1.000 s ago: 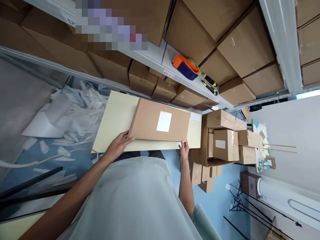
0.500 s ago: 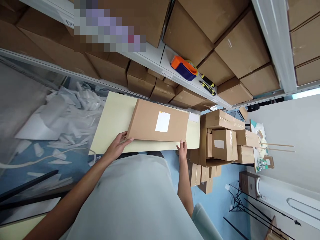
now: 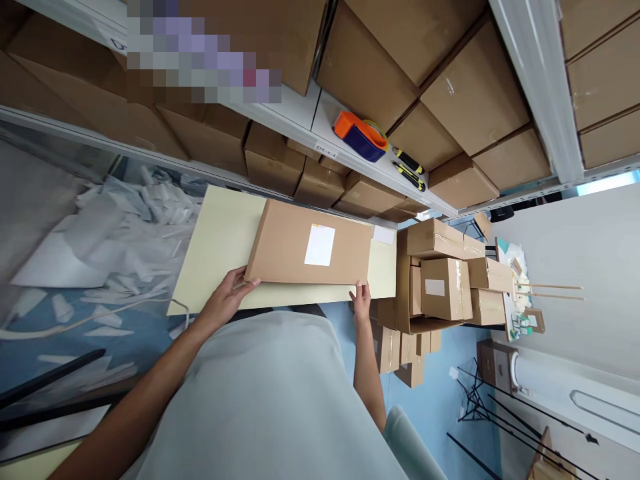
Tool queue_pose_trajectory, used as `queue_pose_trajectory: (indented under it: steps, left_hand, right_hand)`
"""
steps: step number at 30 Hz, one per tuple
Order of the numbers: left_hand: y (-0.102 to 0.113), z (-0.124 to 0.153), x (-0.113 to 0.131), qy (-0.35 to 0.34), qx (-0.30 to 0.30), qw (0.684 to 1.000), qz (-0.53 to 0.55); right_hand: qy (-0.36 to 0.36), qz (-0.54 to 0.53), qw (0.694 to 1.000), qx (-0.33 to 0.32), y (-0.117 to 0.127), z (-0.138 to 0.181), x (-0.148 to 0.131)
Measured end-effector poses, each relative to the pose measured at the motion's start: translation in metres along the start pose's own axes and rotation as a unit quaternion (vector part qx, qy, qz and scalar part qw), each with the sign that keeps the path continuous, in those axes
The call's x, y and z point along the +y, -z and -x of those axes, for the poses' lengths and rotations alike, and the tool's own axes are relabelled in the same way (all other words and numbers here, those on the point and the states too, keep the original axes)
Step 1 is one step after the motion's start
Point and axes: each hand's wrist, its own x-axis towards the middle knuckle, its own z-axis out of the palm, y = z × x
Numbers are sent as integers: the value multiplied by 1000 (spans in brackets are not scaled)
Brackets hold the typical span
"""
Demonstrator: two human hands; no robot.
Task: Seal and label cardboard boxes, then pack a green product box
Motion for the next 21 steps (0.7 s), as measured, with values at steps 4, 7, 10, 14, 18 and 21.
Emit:
queue_pose_trajectory:
  steps: [4, 7, 10, 14, 18, 21]
  left_hand:
    - [-2, 1, 0, -3, 16, 1000, 9]
    - [-3, 3, 3, -1, 23, 1000, 19]
    - [-2, 4, 5, 0, 19, 1000, 21]
    - [1, 2, 4, -5, 14, 1000, 19]
    - [1, 0, -1, -8, 13, 1000, 13]
    - [1, -3, -4, -8, 20, 1000, 11]
  right_hand:
    - [2, 16, 1000, -3, 1, -1, 0]
    - [7, 26, 1000, -3, 2, -1, 1]
    - [13, 24, 1000, -5, 1, -1, 2]
    - [13, 18, 1000, 2, -2, 1, 0]
    - [20, 38, 999, -9, -2, 3, -4]
    - [23, 51, 998, -13, 0, 0, -8]
